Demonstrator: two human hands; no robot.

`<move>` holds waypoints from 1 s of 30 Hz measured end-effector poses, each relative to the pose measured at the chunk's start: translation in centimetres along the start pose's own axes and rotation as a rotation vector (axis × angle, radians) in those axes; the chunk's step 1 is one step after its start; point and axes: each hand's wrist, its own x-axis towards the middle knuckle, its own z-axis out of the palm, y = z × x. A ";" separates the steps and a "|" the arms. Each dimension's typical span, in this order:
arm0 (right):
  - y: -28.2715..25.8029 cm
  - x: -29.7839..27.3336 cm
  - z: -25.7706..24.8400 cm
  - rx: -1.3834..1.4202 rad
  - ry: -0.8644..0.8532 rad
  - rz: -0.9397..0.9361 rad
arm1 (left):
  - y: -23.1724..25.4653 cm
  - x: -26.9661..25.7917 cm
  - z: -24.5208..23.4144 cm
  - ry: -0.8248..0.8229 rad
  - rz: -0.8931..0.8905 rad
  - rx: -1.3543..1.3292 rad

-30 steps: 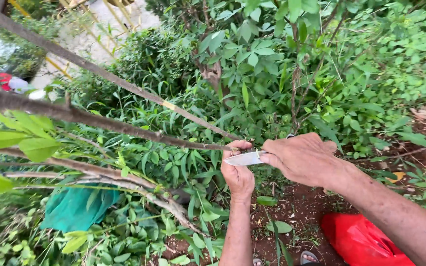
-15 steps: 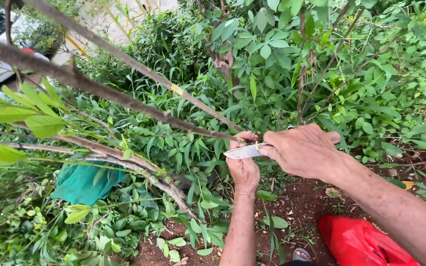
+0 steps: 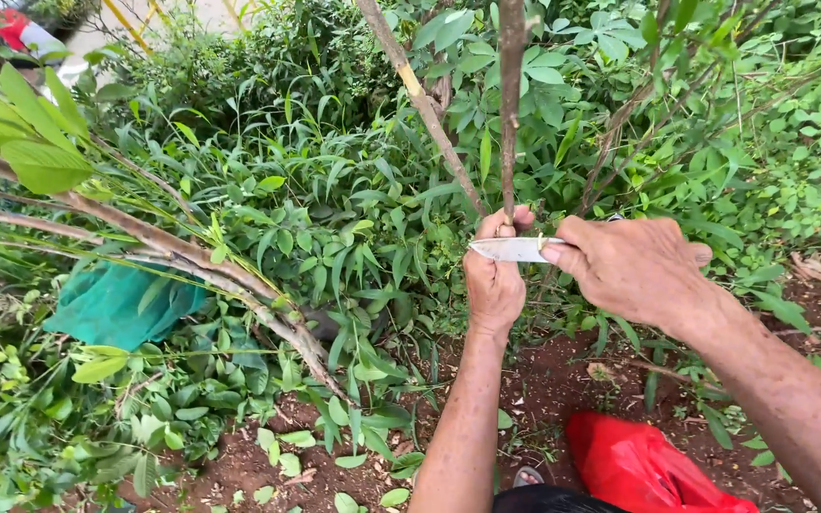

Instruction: Using a knife to scrape a ring of bark from a thin tree branch in a garden setting, likely for plant propagation.

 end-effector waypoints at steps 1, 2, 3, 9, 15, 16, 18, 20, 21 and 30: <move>0.5 0.2 0.8 -0.007 -0.002 -0.003 | -0.3 0.0 -0.1 0.006 0.002 -0.004; 1.0 0.4 1.6 -0.080 0.045 0.032 | -0.6 -0.1 -0.1 -0.005 0.023 0.033; 1.5 0.6 2.5 -0.151 0.091 0.068 | -0.9 -0.2 -0.3 -0.018 0.042 0.072; 1.4 1.6 1.7 -0.166 -0.005 0.091 | -0.1 0.1 -0.5 -0.001 0.068 0.154; 1.5 3.1 1.2 -0.160 -0.056 -0.001 | -0.9 -0.5 -1.6 -0.007 0.052 0.099; 1.0 3.0 0.6 -0.155 -0.057 0.001 | -1.1 -0.7 -2.0 -0.011 0.049 0.101; -0.1 3.0 -0.6 0.015 -0.038 -0.117 | -1.4 -1.1 -2.8 -0.018 0.046 -0.012; -1.4 3.4 -1.3 0.026 -0.068 -0.122 | -1.1 -1.7 -4.1 -0.019 0.045 -0.006; -2.0 3.7 -1.5 0.030 -0.100 -0.132 | -0.9 -2.0 -4.8 -0.013 0.047 -0.001; -5.7 6.5 -0.7 0.094 -0.184 -0.265 | 2.4 -3.7 -8.7 0.051 0.130 0.226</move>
